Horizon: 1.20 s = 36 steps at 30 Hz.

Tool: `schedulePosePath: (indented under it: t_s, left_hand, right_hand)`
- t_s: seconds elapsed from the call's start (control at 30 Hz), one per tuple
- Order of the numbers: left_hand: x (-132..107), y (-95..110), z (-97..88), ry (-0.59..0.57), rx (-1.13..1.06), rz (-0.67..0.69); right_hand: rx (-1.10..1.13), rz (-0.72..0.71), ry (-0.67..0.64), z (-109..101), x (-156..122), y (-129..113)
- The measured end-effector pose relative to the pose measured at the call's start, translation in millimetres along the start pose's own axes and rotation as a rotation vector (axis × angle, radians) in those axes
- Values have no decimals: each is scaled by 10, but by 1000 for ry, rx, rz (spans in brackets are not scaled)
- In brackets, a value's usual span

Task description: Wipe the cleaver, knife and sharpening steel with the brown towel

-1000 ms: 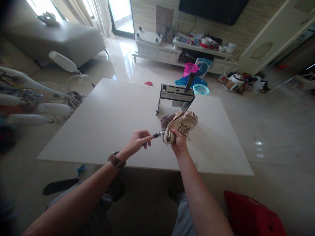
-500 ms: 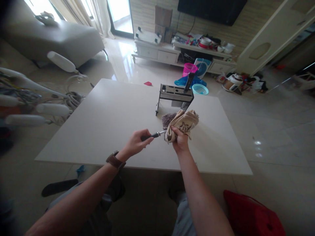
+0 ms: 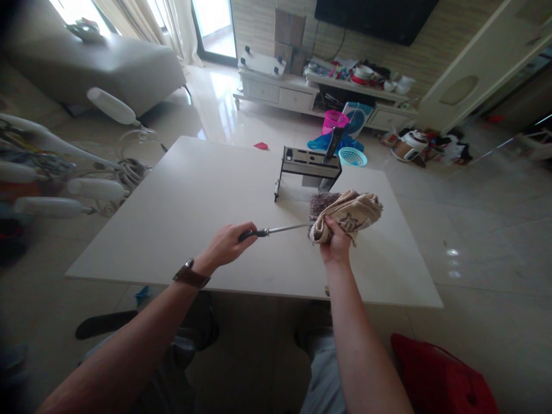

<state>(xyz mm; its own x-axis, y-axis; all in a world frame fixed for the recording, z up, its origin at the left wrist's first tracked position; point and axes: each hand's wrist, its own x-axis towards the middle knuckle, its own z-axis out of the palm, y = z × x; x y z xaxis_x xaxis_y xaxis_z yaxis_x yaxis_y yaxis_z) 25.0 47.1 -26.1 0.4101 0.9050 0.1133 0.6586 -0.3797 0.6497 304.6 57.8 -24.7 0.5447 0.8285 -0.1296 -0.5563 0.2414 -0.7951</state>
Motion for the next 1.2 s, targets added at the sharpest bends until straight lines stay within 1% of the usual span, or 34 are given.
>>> schedulePosePath:
  t_s: [0.1, 0.17, 0.33, 0.57, 0.8, 0.97, 1.2]
  left_hand:
    - [-8, 14, -16, -30, 5, 16]
    - [-1, 5, -26, -29, -4, 10]
    - [25, -30, -56, -3, -43, -31]
    - [22, -8, -96, 9, -121, -93]
    - [23, -11, -105, 32, -218, -126]
    - [34, -40, -81, 53, -292, -149]
    - [36, -42, -84, 58, -378, -165]
  right_hand:
    - [6, 36, 19, 11, -16, 10]
    - [11, 47, 27, 15, -19, 5]
    - [20, 14, 5, -17, 24, -37]
    - [90, 1, 51, -102, 103, -77]
    - [155, 7, -32, -121, 104, -107]
    - [217, 43, -91, -136, 102, -141]
    - [220, 49, -68, -162, 132, -114]
